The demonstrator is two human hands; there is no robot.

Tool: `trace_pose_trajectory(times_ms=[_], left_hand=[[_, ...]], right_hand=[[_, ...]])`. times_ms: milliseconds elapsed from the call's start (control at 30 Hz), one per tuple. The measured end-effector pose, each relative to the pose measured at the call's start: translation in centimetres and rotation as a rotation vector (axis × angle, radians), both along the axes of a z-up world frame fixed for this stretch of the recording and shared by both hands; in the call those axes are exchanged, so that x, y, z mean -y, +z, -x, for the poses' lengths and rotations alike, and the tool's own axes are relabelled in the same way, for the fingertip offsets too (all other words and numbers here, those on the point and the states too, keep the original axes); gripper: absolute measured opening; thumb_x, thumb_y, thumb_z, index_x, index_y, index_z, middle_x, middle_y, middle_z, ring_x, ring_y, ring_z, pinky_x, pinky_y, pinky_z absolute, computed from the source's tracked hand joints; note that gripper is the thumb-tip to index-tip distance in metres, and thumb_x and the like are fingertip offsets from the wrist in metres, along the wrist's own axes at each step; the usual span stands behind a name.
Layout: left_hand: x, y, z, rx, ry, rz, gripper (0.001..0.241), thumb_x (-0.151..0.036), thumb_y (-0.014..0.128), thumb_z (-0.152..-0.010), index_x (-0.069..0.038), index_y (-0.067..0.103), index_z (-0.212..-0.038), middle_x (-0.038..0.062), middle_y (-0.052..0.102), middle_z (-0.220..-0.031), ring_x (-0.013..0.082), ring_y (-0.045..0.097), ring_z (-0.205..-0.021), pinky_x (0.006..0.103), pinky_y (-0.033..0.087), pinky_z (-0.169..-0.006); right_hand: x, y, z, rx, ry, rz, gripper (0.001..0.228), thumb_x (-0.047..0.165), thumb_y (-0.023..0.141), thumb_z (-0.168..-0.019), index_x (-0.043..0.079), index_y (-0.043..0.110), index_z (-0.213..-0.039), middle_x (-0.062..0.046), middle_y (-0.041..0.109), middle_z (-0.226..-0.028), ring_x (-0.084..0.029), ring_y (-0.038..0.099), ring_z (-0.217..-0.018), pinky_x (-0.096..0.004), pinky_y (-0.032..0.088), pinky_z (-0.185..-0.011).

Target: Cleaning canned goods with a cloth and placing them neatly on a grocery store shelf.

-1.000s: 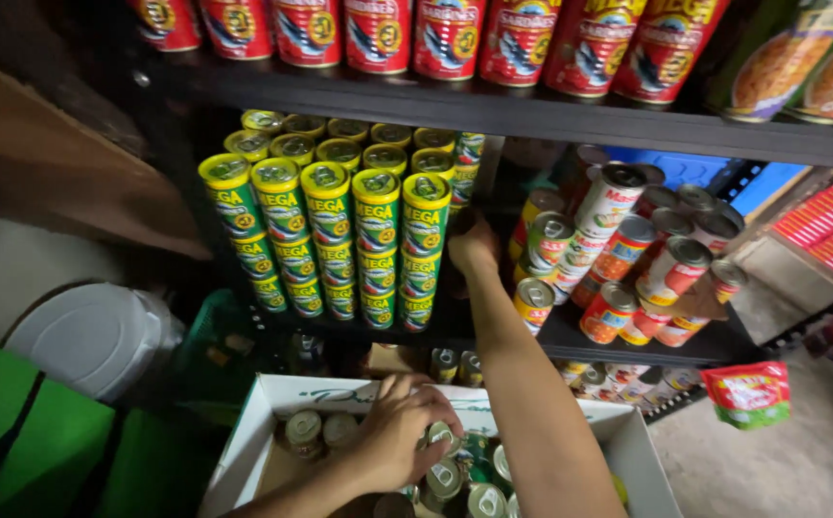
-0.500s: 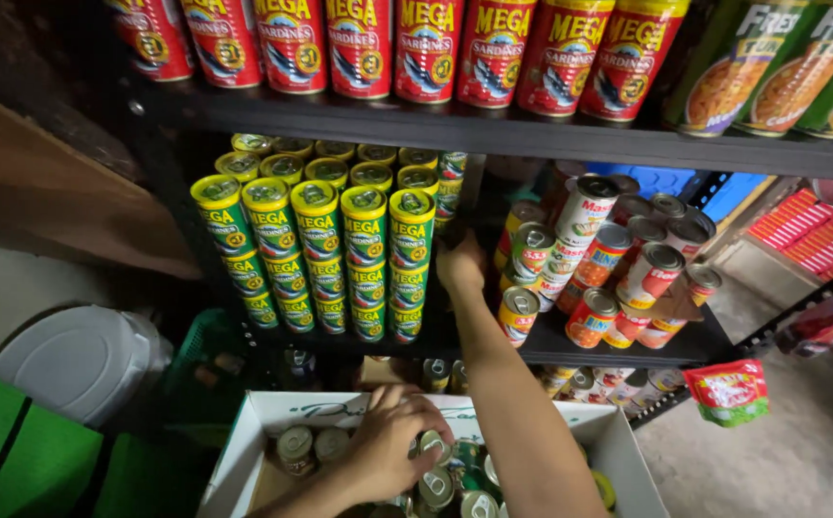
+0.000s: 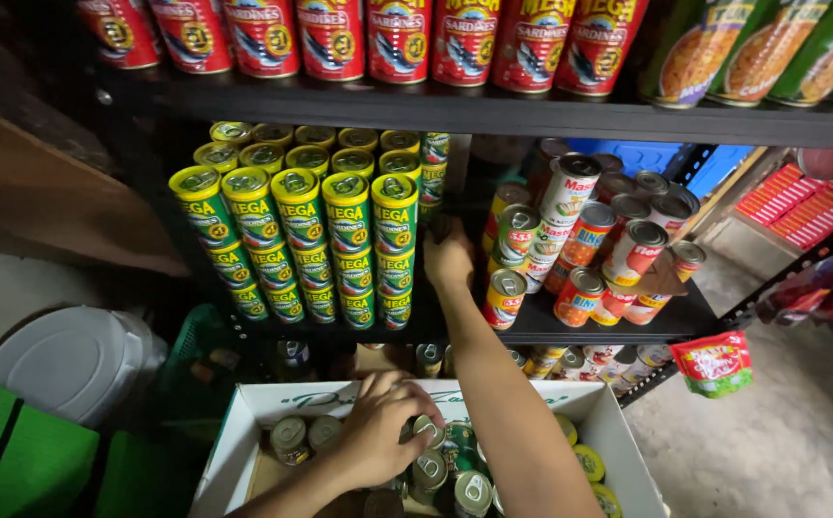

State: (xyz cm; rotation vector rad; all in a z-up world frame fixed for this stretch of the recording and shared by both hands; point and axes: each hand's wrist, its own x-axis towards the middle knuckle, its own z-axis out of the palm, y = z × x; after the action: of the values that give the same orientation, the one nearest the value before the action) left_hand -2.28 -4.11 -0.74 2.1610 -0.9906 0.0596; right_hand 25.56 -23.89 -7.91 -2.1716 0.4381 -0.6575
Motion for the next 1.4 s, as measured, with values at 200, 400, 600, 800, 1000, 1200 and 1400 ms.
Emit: trace_pose_trajectory(times_ms=[200,400,600,800,1000,1200,1400], left_hand=[[0.2,0.6,0.2,-0.022,0.018,-0.056,0.016,-0.014,0.076,-0.077,-0.020,0.075,-0.092,-0.003,0.070,-0.111,0.0253,0.051,-0.115,0.0407,0.038,-0.101],[0.3,0.3,0.0,0.000,0.003,-0.032,0.020,-0.013,0.076,-0.074,-0.021,0.073,-0.092,-0.004,0.070,-0.107,0.0236,0.053,-0.113,0.0402,0.036,-0.100],[0.6,0.3,-0.3,0.030,-0.009,-0.025,0.018,-0.015,0.076,-0.076,-0.021,0.074,-0.092,-0.004,0.070,-0.106,0.0242,0.053,-0.112,0.0419,0.036,-0.099],[0.9,0.4,-0.2,0.031,0.006,-0.037,0.018,-0.014,0.076,-0.075,-0.021,0.074,-0.092,-0.004,0.070,-0.109,0.0243,0.052,-0.113,0.0405,0.038,-0.099],[1.2,0.6,-0.2,0.054,-0.025,-0.001,0.020,-0.014,0.075,-0.074,-0.019,0.074,-0.093,-0.003,0.071,-0.107,0.0251,0.054,-0.107,0.0404,0.038,-0.097],[0.9,0.8,-0.2,0.014,-0.018,-0.001,0.019,-0.013,0.076,-0.075,-0.018,0.073,-0.093,-0.003,0.070,-0.107,0.0244,0.054,-0.112,0.0413,0.038,-0.099],[0.7,0.6,-0.3,0.009,-0.014,-0.019,0.018,-0.014,0.077,-0.077,-0.020,0.072,-0.093,-0.003,0.069,-0.109,0.0265,0.051,-0.119,0.0427,0.036,-0.101]], right_hand=[[-0.4,0.5,0.9,0.107,0.021,-0.014,0.042,0.027,0.071,-0.087,0.010,0.059,-0.124,-0.015,0.075,-0.099,-0.042,0.071,-0.083,-0.051,0.057,-0.067],[-0.6,0.7,1.1,0.061,0.004,-0.050,0.042,0.031,0.070,-0.089,0.012,0.058,-0.125,-0.011,0.073,-0.101,-0.038,0.071,-0.084,-0.048,0.057,-0.071],[-0.2,-1.5,-0.8,0.023,-0.046,0.023,0.052,0.036,0.069,-0.090,0.010,0.056,-0.133,-0.018,0.073,-0.103,-0.042,0.072,-0.083,-0.051,0.058,-0.067],[-0.3,-1.7,-0.8,0.029,-0.041,0.040,0.065,0.035,0.070,-0.090,0.006,0.048,-0.144,-0.021,0.070,-0.115,-0.043,0.071,-0.092,-0.051,0.059,-0.072],[0.0,-3.2,-2.2,0.081,-0.049,-0.029,0.061,0.035,0.070,-0.089,0.013,0.047,-0.142,-0.015,0.073,-0.108,-0.040,0.072,-0.087,-0.050,0.059,-0.068],[-0.5,-0.8,-1.5,0.099,-0.011,-0.109,0.090,0.038,0.076,-0.090,0.010,0.027,-0.160,-0.023,0.062,-0.137,-0.044,0.066,-0.114,-0.050,0.056,-0.088],[-0.1,-2.1,-3.7,0.127,-0.006,-0.076,0.078,0.047,0.072,-0.091,0.003,0.045,-0.149,-0.026,0.061,-0.135,-0.045,0.063,-0.116,-0.049,0.053,-0.095]])
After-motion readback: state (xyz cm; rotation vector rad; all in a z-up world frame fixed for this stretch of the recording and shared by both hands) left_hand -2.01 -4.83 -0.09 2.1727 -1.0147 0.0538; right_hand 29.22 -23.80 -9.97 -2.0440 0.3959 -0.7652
